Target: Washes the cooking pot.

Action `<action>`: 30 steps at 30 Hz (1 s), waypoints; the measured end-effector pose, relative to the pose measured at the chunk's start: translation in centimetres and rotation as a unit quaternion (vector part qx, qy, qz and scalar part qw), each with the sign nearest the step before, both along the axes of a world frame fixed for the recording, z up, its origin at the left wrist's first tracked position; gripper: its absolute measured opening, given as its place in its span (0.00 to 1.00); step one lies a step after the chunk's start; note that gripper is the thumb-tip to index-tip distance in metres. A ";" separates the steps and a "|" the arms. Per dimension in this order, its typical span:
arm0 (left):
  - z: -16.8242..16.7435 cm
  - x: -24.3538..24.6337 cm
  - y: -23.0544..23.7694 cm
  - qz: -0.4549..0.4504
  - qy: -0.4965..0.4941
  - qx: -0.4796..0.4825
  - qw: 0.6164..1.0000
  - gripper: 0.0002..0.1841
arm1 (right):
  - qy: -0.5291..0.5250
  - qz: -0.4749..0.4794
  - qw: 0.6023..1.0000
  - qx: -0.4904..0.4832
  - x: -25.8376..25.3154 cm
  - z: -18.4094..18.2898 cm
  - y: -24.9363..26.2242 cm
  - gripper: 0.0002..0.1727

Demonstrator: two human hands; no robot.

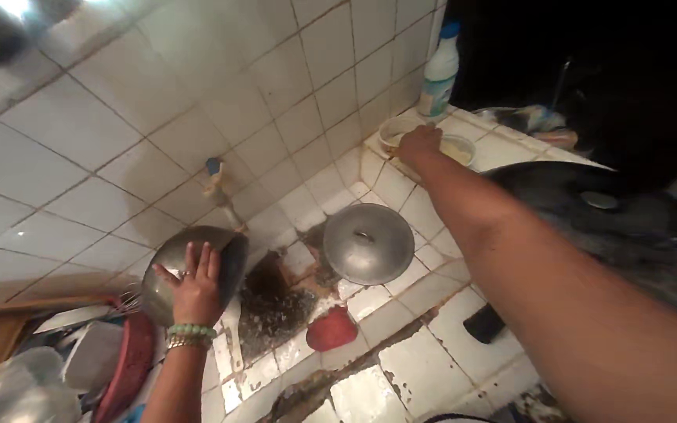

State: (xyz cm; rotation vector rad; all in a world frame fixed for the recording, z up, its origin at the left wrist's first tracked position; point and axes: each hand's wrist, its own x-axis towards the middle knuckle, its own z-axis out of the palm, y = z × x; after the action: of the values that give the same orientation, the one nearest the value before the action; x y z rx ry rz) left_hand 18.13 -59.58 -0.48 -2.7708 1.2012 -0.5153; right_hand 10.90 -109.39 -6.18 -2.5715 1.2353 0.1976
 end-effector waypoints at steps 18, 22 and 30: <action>-2.8 -0.9 -6.1 0.163 0.259 -0.296 0.905 0.27 | -0.394 -0.088 0.914 -0.046 -2.4 6.6 -4.8 0.20; -2.8 -0.3 -7.3 0.189 0.287 -0.270 0.899 0.25 | -0.466 0.046 0.883 0.012 -1.1 10.2 -0.7 0.17; -3.8 0.4 -5.6 0.191 0.321 -0.269 0.888 0.33 | -0.328 0.426 0.817 0.208 3.9 0.3 19.5 0.08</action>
State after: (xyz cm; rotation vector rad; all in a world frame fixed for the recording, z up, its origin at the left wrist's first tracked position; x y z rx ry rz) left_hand 18.52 -65.17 -4.31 -3.7094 0.5595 0.1675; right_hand 14.82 -89.85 -5.92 -2.2728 -0.2266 -0.2206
